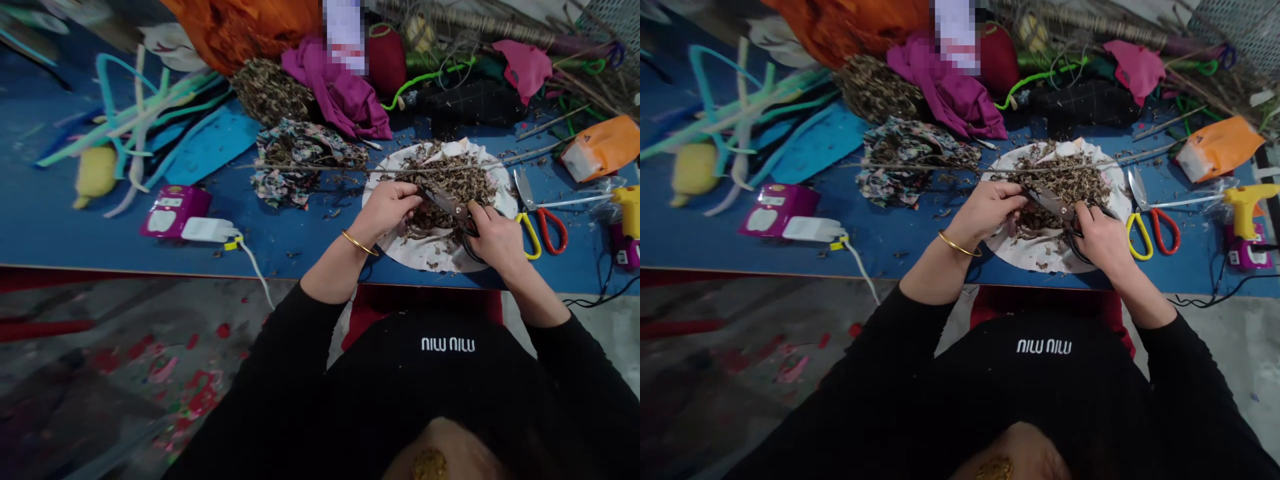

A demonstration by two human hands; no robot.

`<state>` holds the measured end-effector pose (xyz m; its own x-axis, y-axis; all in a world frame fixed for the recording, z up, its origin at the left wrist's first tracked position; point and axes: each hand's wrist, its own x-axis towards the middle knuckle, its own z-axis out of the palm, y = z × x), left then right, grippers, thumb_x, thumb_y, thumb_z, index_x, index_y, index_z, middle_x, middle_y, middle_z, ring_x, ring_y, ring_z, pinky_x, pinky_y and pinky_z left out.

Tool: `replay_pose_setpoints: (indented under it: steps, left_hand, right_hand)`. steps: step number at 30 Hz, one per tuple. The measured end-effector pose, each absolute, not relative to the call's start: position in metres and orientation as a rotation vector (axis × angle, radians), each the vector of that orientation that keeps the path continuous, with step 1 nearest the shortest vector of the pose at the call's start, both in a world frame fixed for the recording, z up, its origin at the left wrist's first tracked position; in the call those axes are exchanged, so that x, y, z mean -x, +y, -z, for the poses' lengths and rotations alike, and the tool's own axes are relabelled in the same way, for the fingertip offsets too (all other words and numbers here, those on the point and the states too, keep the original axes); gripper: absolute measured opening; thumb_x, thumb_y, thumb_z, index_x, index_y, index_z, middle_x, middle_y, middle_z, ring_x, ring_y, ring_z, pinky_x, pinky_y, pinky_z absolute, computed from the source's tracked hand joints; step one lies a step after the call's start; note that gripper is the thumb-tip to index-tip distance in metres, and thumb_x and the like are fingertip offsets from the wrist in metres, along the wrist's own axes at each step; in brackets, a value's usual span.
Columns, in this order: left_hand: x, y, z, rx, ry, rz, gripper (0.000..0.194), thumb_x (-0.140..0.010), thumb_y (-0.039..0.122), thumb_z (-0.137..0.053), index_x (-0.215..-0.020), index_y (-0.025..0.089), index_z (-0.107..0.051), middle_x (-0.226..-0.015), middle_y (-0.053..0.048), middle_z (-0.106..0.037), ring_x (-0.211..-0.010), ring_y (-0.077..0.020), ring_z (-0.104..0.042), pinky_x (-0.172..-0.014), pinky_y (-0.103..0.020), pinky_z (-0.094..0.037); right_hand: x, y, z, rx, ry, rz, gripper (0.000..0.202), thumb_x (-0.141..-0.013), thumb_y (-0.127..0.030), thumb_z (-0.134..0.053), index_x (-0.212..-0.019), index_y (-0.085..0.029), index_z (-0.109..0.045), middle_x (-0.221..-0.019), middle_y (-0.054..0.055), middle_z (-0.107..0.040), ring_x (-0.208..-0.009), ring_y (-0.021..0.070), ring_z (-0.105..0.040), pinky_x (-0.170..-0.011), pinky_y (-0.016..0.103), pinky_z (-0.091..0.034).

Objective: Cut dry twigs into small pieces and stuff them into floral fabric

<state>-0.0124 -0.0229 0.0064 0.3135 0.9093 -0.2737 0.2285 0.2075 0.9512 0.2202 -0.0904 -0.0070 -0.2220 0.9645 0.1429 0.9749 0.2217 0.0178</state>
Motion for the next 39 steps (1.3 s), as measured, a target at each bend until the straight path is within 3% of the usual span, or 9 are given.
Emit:
replay_pose_setpoints:
  steps: [6,11,17,20,26,34,39]
  left_hand:
    - [0.011,-0.022,-0.004,-1.363,1.255,-0.762,0.014,-0.086,0.014,-0.063,-0.092,0.014,-0.075,-0.057,0.003,-0.056,-0.045,-0.0087,-0.047,-0.044,-0.02,-0.038]
    - [0.011,-0.023,-0.003,-1.315,1.324,-0.774,0.014,-0.088,0.02,-0.066,-0.087,0.013,-0.078,-0.053,0.002,-0.056,-0.041,-0.0077,-0.043,-0.044,-0.022,-0.036]
    - [0.013,-0.022,-0.001,-1.26,1.357,-0.836,0.014,-0.086,0.023,-0.071,-0.092,0.014,-0.079,-0.049,0.006,-0.048,-0.041,-0.0073,-0.039,-0.045,-0.024,-0.039]
    - [0.014,-0.02,0.002,-1.285,1.329,-0.863,0.015,-0.086,0.023,-0.072,-0.094,0.014,-0.08,-0.049,0.006,-0.048,-0.042,-0.0068,-0.039,-0.046,-0.023,-0.04]
    - [0.014,-0.018,0.004,-1.256,1.26,-0.755,0.027,-0.085,0.013,-0.067,-0.107,0.014,-0.082,-0.052,0.006,-0.052,-0.041,-0.0072,-0.042,-0.044,-0.021,-0.039]
    - [0.01,-0.018,0.001,-1.134,1.277,-0.776,0.018,-0.081,0.004,-0.069,-0.091,0.012,-0.081,-0.053,0.004,-0.057,-0.044,-0.0055,-0.047,-0.042,-0.016,-0.032]
    - [0.01,-0.017,0.006,-1.093,1.322,-0.796,0.016,-0.08,0.005,-0.073,-0.093,0.011,-0.079,-0.053,0.003,-0.058,-0.044,-0.007,-0.051,-0.041,-0.017,-0.034]
  right_hand:
    - [-0.222,-0.09,0.014,1.884,-2.318,0.127,0.05,-0.09,-0.031,-0.049,-0.133,-0.015,-0.067,-0.099,0.014,-0.074,-0.077,0.0243,-0.062,-0.06,0.033,-0.037]
    - [-0.223,-0.091,0.017,1.853,-2.262,0.012,0.047,-0.089,-0.034,-0.051,-0.13,-0.017,-0.067,-0.099,0.012,-0.074,-0.082,0.0265,-0.065,-0.063,0.033,-0.042]
    - [-0.223,-0.091,0.007,1.838,-2.197,-0.006,0.06,-0.094,-0.056,-0.052,-0.139,-0.017,-0.058,-0.112,0.016,-0.067,-0.089,0.0301,-0.063,-0.066,0.036,-0.045]
    - [-0.222,-0.091,0.002,1.909,-2.224,0.041,0.064,-0.093,-0.06,-0.053,-0.14,-0.016,-0.057,-0.113,0.017,-0.062,-0.086,0.0291,-0.061,-0.065,0.036,-0.043]
    - [-0.219,-0.092,0.001,1.938,-2.298,0.209,0.061,-0.094,-0.049,-0.053,-0.145,-0.015,-0.054,-0.109,0.017,-0.059,-0.086,0.0277,-0.058,-0.067,0.035,-0.039]
    - [-0.216,-0.093,0.0,1.988,-2.357,0.251,0.054,-0.095,-0.041,-0.049,-0.141,-0.015,-0.058,-0.108,0.014,-0.064,-0.08,0.0222,-0.056,-0.062,0.032,-0.027]
    - [-0.218,-0.09,-0.003,1.97,-2.358,0.225,0.046,-0.093,-0.035,-0.047,-0.13,-0.014,-0.066,-0.1,0.014,-0.067,-0.072,0.0195,-0.052,-0.059,0.033,-0.022]
